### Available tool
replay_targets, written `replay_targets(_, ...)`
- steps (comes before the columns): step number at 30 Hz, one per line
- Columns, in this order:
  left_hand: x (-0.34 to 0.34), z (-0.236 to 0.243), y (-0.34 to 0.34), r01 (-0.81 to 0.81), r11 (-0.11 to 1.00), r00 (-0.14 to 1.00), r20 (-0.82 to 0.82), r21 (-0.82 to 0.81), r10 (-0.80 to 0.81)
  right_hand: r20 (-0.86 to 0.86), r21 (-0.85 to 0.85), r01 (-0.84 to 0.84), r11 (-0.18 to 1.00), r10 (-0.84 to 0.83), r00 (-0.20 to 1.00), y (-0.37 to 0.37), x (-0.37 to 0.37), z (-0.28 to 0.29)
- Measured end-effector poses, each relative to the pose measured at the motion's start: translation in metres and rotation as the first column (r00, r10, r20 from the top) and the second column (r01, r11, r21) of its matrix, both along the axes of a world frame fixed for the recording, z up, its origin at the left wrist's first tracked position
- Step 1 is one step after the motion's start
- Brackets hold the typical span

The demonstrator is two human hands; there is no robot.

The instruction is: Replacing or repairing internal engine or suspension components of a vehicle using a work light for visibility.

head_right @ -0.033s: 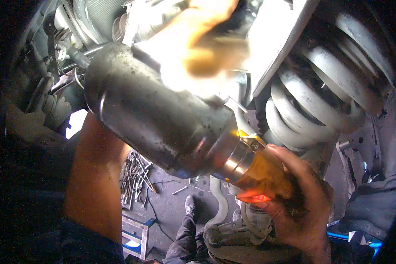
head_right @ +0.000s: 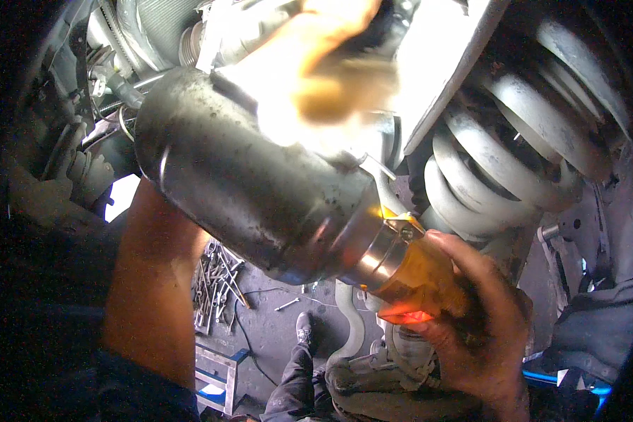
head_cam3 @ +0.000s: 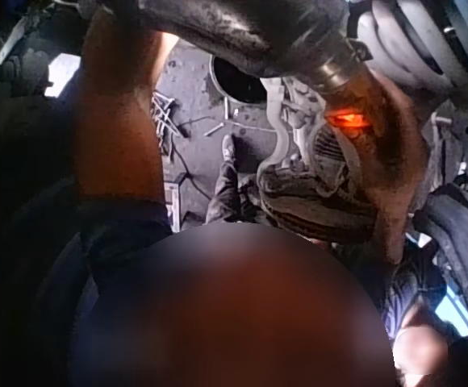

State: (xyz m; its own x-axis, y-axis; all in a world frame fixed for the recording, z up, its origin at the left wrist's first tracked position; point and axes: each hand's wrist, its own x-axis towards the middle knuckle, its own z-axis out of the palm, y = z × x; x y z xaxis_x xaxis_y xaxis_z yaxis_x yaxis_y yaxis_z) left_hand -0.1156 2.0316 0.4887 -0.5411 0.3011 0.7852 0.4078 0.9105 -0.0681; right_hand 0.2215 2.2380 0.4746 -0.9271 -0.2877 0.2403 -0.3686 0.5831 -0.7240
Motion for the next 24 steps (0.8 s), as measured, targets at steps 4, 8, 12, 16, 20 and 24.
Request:
replay_targets(4,0.006,0.007,0.008,-0.078,0.991,0.996,0.030,-0.105,0.082,0.002,0.029,0.033,0.999,-0.033,0.999,0.002,0.000,-0.001)
replay_targets(8,-0.001,0.008,0.003,-0.118,0.992,0.993,-0.003,-0.046,0.118,0.002,0.019,0.025,1.000,-0.025,1.000,-0.004,0.001,-0.001)
replay_targets(12,0.002,0.006,0.016,-0.161,0.985,0.984,0.062,-0.057,0.164,-0.067,-0.001,0.034,0.999,-0.034,0.997,-0.004,0.000,-0.005)
replay_targets(16,0.004,0.013,0.049,-0.124,0.939,0.992,-0.048,-0.319,0.115,-0.103,0.008,0.112,0.994,-0.110,0.989,0.003,0.016,0.012)
replay_targets(20,-0.003,-0.025,-0.003,-0.228,0.925,0.971,-0.135,-0.305,0.195,-0.074,-0.066,0.011,0.998,-0.016,0.997,-0.008,0.001,-0.007)
replay_targets(24,-0.006,-0.017,0.005,-0.171,0.966,0.984,-0.077,-0.194,0.159,0.047,-0.041,0.032,0.999,-0.030,0.998,-0.006,0.002,0.000)
